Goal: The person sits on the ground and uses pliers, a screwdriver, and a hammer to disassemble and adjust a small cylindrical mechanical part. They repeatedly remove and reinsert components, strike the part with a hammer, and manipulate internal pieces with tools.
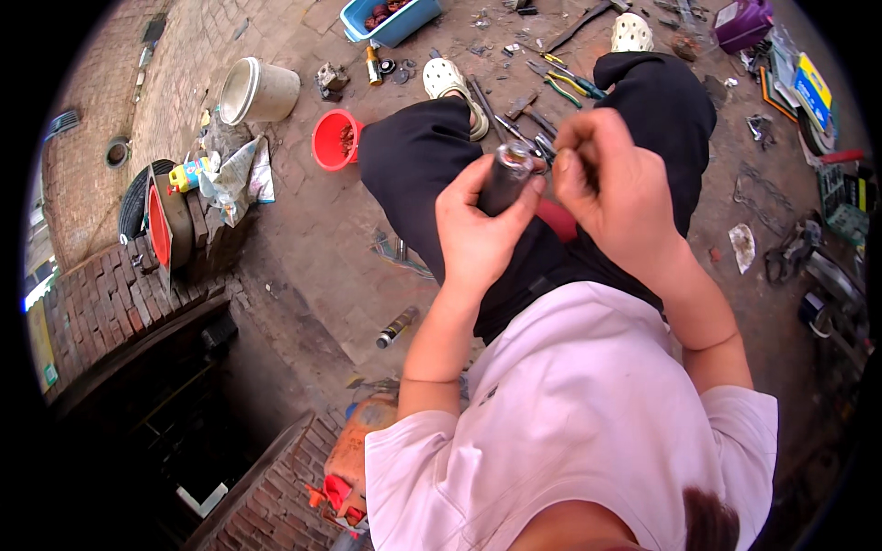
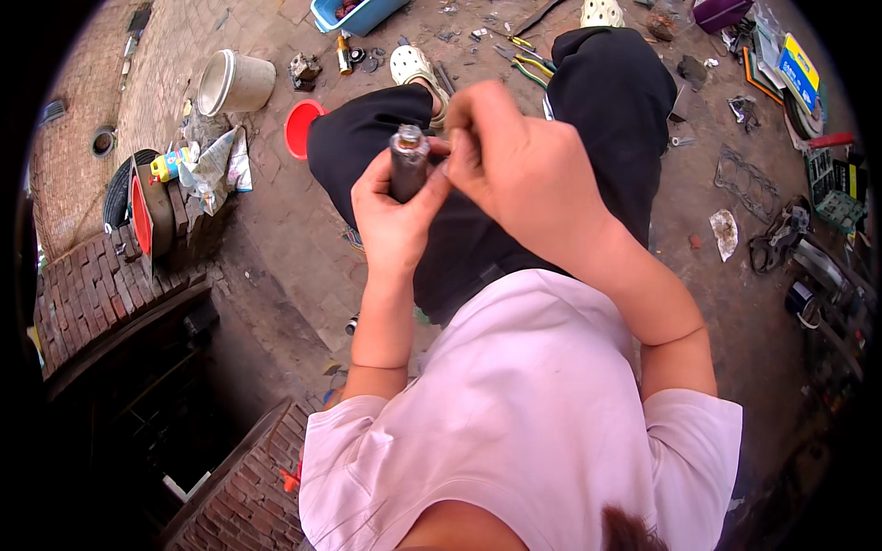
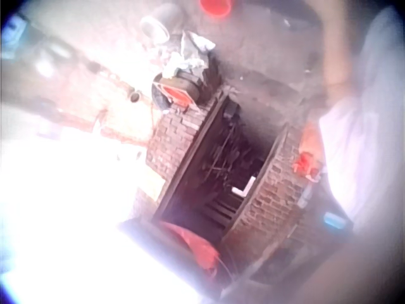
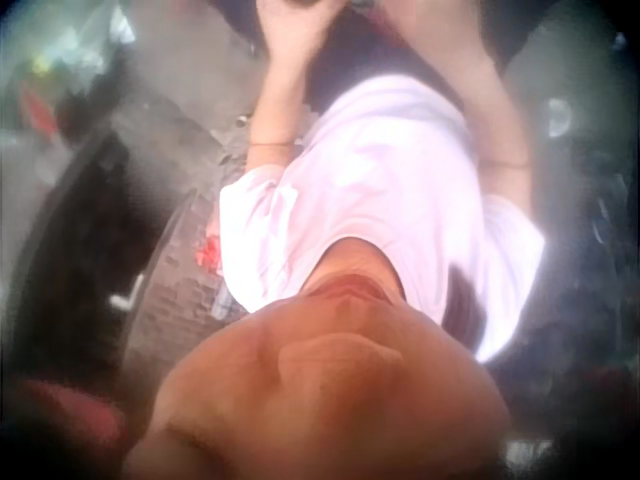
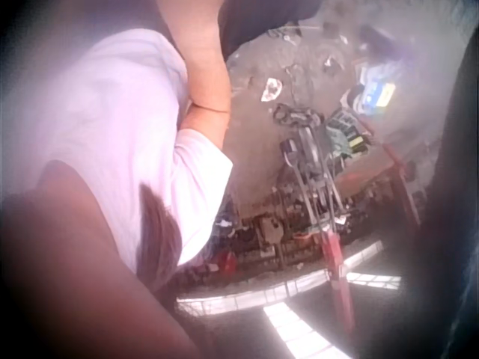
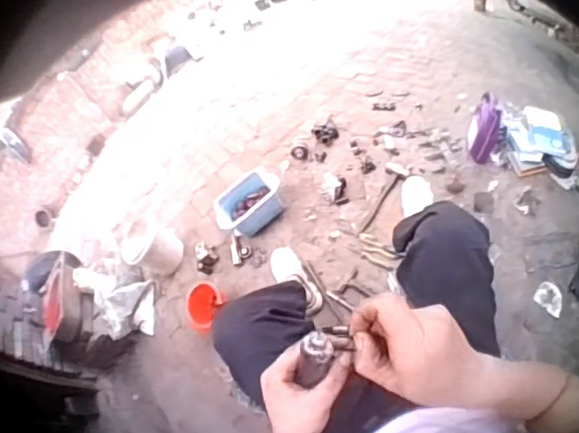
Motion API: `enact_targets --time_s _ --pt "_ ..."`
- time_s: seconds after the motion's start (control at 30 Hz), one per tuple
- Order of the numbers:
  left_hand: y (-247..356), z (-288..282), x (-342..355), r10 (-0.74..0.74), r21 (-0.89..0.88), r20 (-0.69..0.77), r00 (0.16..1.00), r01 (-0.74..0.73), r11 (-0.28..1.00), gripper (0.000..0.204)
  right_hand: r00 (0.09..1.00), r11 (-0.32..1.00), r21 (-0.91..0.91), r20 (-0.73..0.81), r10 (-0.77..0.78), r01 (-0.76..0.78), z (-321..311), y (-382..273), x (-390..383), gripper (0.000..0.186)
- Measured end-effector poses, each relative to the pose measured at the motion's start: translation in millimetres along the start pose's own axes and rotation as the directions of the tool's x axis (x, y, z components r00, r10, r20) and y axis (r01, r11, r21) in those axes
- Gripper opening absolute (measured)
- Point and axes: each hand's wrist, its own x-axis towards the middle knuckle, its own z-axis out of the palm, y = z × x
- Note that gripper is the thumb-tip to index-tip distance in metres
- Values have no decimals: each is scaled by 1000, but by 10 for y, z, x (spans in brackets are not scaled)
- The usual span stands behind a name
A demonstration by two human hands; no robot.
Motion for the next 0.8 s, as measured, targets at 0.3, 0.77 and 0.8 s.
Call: enact_targets --time_s 0.3,0.77,0.8 --pt "-345 -503 608 -138 -343 -47 989 114 933 18 946 937 -143 -102 306 -319 -45 784 165 13" --pt "-1106 -397 1287 -411 -510 24 911 365 779 23 367 384 -596 156 917 -706 2050 3318 -1427 39" --pt "-1129 -383 1253 -432 -474 27 901 392 789 20 331 330 -623 119 936 -709 2175 3364 -1565 41"
